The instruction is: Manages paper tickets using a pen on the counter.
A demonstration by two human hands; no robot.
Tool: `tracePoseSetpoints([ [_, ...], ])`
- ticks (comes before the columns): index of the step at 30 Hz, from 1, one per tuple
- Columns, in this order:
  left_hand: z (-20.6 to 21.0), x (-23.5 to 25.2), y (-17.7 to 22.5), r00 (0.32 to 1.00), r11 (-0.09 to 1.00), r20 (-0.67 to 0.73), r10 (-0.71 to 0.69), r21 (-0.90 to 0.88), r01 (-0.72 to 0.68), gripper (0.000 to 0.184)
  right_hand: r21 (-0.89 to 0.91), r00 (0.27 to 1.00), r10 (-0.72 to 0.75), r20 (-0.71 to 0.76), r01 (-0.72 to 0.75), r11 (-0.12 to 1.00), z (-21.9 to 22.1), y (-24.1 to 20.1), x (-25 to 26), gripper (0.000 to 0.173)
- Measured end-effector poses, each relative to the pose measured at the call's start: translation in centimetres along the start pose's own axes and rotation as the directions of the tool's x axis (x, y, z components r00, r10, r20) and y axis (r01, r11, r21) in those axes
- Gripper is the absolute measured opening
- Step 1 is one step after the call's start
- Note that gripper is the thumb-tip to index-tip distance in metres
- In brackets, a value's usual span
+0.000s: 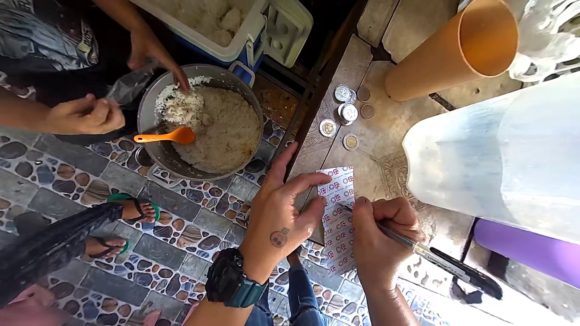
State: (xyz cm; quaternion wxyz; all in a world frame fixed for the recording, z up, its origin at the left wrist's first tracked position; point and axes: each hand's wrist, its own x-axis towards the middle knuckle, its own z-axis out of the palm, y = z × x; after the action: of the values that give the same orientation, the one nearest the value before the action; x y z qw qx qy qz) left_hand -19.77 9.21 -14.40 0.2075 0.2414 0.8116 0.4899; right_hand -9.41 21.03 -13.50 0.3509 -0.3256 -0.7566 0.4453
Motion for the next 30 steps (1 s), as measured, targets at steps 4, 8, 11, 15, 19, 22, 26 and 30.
tracePoseSetpoints([
  [4, 0.0, 0.0, 0.0, 1.0, 1.0, 0.004, -0.008, -0.002, 0.008, 0.025, 0.006, 1.0, -0.002, 0.0, 0.002, 1.0, 0.0, 0.0, 0.1, 0.029],
  [8, 0.0, -0.1, 0.0, 1.0, 1.0, 0.009, -0.007, -0.007, 0.007, 0.024, 0.046, 0.999, 0.03, -0.011, -0.029, 0.999, -0.1, -0.1, 0.2, 0.028],
  [11, 0.0, 0.0, 0.0, 1.0, 1.0, 0.006, -0.01, -0.01, 0.01, 0.025, 0.094, 0.998, 0.055, -0.016, -0.053, 0.994, -0.3, -0.4, 0.2, 0.027],
  [15, -0.1, 0.0, -0.1, 1.0, 1.0, 0.016, -0.005, -0.019, 0.006, 0.024, 0.118, 0.998, 0.067, -0.02, -0.064, 0.991, -0.6, -1.0, 0.1, 0.026],
  [19, -0.1, 0.0, -0.3, 0.999, 0.999, 0.017, 0.034, 0.017, -0.034, 0.023, 0.13, 0.998, 0.062, -0.019, -0.059, 0.99, -0.8, -1.2, 0.1, 0.026],
  [22, 0.1, -0.2, -0.6, 0.985, 0.982, -0.043, 0.166, 0.098, -0.162, 0.019, 0.1, 0.998, 0.058, -0.017, -0.056, 0.993, -0.9, -0.8, 0.3, 0.025],
  [26, 0.5, -0.5, -0.7, 0.965, 0.958, -0.091, 0.247, 0.174, -0.229, 0.015, 0.047, 0.998, 0.056, 0.007, -0.056, 0.997, -0.5, -0.1, 0.4, 0.028],
  [30, 0.5, -0.4, -0.7, 0.973, 0.965, -0.082, 0.217, 0.167, -0.201, 0.016, 0.007, 0.999, 0.037, 0.011, -0.037, 0.999, -0.2, 0.1, 0.3, 0.029],
])
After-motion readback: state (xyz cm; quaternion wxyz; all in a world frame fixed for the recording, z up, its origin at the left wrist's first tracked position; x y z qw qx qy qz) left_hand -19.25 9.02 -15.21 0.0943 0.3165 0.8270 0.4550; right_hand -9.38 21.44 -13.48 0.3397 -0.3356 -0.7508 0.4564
